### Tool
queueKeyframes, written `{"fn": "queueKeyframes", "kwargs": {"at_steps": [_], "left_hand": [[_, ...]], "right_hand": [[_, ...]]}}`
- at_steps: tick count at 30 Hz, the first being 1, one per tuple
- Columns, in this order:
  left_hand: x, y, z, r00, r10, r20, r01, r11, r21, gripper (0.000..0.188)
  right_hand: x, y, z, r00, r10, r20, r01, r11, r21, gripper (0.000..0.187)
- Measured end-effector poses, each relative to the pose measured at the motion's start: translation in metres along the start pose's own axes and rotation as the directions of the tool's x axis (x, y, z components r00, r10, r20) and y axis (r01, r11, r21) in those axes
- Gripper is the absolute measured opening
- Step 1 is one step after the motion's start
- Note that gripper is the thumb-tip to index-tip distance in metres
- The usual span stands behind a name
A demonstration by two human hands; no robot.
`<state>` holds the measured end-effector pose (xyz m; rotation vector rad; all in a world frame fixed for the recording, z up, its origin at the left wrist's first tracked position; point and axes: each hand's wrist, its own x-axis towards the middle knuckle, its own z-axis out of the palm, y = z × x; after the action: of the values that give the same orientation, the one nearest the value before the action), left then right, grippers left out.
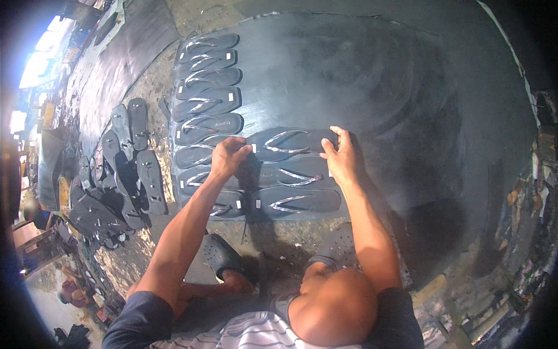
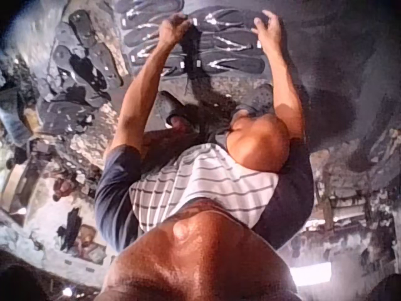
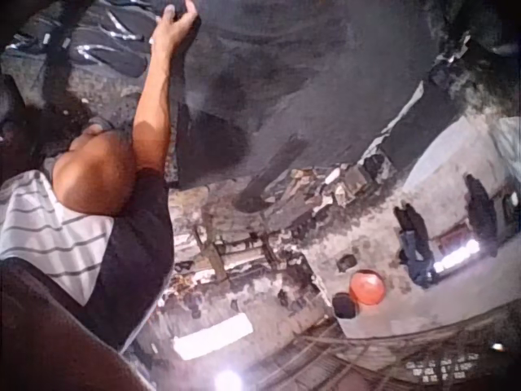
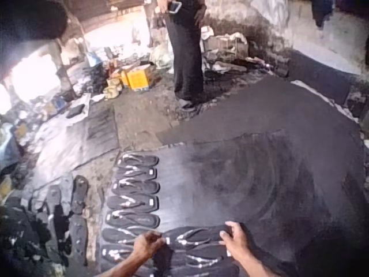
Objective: The person sits on the floor and repeatedly picks up black flip-flops, aligns them, and places them in neat rows on a dark mat. The person handles the flip-flops one at a time, adjusting their orientation and stacking them into organized piles.
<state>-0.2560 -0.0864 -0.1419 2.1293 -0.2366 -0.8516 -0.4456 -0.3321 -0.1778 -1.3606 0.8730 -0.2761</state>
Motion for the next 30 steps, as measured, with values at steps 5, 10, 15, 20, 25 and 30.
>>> {"fn": "queueKeyframes", "kwargs": {"at_steps": [5, 10, 15, 20, 25, 30], "left_hand": [[-0.003, 0.010, 0.011, 0.990, 0.130, -0.055, -0.114, 0.967, 0.229, 0.035], [0.009, 0.003, 0.018, 0.966, 0.258, -0.014, -0.232, 0.891, 0.391, 0.033], [0.023, -0.008, 0.010, 0.993, 0.039, 0.111, -0.102, 0.755, 0.648, 0.043], [0.020, 0.049, -0.052, 0.854, 0.199, 0.480, -0.486, 0.632, 0.603, 0.055], [-0.010, -0.037, -0.244, 0.804, 0.463, -0.373, -0.082, 0.708, 0.702, 0.050], [-0.082, -0.171, -0.294, 0.679, -0.163, -0.715, 0.530, 0.784, 0.324, 0.113]], "right_hand": [[0.002, 0.007, -0.013, 0.999, 0.029, 0.023, -0.028, 0.998, -0.054, 0.043], [0.000, 0.002, -0.025, 0.940, -0.333, 0.078, 0.274, 0.597, -0.754, 0.045], [0.003, -0.031, 0.000, 0.879, -0.438, 0.187, 0.345, 0.315, -0.884, 0.038], [-0.008, -0.042, -0.018, 0.959, -0.256, 0.120, 0.190, 0.268, -0.944, 0.044], [-0.011, -0.014, -0.055, 0.887, -0.411, 0.209, 0.357, 0.326, -0.875, 0.058], [-0.004, -0.102, -0.026, 0.802, -0.448, 0.396, 0.530, 0.226, -0.817, 0.052]]}}
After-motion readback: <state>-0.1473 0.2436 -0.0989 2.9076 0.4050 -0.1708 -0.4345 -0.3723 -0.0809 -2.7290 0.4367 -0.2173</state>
